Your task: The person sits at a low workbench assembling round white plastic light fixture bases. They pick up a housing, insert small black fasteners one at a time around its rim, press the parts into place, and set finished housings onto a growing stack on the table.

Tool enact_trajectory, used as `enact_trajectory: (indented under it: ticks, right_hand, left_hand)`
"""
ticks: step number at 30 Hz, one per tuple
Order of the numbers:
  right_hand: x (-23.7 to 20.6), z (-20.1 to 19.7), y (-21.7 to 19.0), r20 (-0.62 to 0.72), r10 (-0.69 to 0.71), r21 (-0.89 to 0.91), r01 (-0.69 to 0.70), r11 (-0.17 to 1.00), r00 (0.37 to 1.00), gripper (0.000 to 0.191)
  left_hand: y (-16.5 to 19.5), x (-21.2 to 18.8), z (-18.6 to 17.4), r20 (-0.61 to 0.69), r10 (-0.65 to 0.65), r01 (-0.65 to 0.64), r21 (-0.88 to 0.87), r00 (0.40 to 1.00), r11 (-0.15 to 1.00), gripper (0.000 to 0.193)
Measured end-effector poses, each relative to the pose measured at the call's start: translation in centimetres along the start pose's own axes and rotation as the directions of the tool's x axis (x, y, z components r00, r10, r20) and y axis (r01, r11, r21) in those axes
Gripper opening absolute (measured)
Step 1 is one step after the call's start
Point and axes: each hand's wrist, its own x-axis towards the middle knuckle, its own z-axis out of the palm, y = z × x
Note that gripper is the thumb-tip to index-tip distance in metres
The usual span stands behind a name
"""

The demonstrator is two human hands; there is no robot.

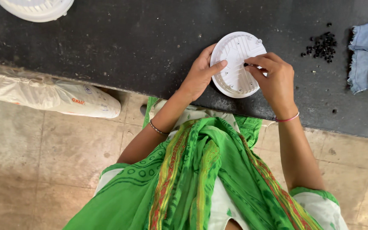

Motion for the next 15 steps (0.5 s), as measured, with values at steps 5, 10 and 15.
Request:
enact_trajectory:
  ticks: [5,10,15]
  right_hand:
    - [0.32,0.45,-0.32,0.007,-0.002,-0.072,0.002,0.997,1.000,0.018]
    - [0.38,0.53,-0.31,0.022,-0.016,-0.086,0.018,0.996,1.000,0.019]
    - [0.44,0.58,-0.51,0.033,-0.013,-0.090,0.016,0.996,0.999,0.019]
  left_hand:
    - [-0.36,0.15,-0.43,0.010,0.028,-0.028,-0.017,1.000,0.999,0.066]
    - [-0.66,0.22,-0.73,0.006,0.026,-0.026,-0.038,1.000,0.999,0.067]
    - [-0.60,0.14,-0.74,0.008,0.029,-0.029,-0.033,1.000,0.999,0.067]
